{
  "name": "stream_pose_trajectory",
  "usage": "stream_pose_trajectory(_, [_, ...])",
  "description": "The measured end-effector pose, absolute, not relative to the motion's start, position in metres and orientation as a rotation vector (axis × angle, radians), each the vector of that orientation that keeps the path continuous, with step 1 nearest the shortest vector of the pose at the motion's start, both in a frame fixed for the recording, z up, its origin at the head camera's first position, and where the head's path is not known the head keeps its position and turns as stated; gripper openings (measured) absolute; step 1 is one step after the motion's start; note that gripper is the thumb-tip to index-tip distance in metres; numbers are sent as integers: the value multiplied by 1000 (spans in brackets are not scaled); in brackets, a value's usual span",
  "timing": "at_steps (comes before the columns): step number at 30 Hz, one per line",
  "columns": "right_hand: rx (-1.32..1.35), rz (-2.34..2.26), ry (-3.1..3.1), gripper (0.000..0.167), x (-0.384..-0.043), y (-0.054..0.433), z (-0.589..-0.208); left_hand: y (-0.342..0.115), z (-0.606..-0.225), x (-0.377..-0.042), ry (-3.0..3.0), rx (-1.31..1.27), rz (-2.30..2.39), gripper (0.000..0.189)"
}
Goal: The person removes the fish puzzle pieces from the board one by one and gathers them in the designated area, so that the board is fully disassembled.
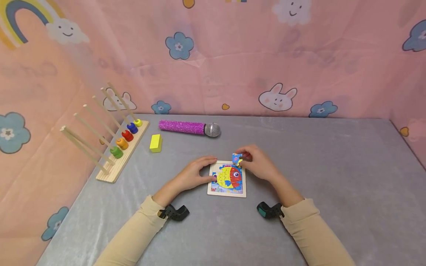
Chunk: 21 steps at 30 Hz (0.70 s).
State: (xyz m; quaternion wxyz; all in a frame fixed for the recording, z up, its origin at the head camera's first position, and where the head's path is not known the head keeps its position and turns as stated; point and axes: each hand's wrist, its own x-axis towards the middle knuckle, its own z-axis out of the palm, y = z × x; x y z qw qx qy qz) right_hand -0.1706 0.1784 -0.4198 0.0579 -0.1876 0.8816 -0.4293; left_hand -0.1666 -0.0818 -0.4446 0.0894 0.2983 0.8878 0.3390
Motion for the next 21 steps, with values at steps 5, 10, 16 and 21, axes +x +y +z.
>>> stream_pose_trajectory(5, [-526,-1283,2747,32,-172,207,-419,-82,-445,-167,2650,892,997,61])
stream_pose_trajectory(10, [-499,-1277,2798,32,-173,234,-420,-82,-446,-167,2655,899,994,61])
stream_pose_trajectory(16, [-438,-1249,2825,32,-177,262,-421,-82,-446,-167,2656,907,998,61])
stream_pose_trajectory(21, [-380,-1196,2876,32,-180,281,-424,-82,-445,-167,2655,911,994,61])
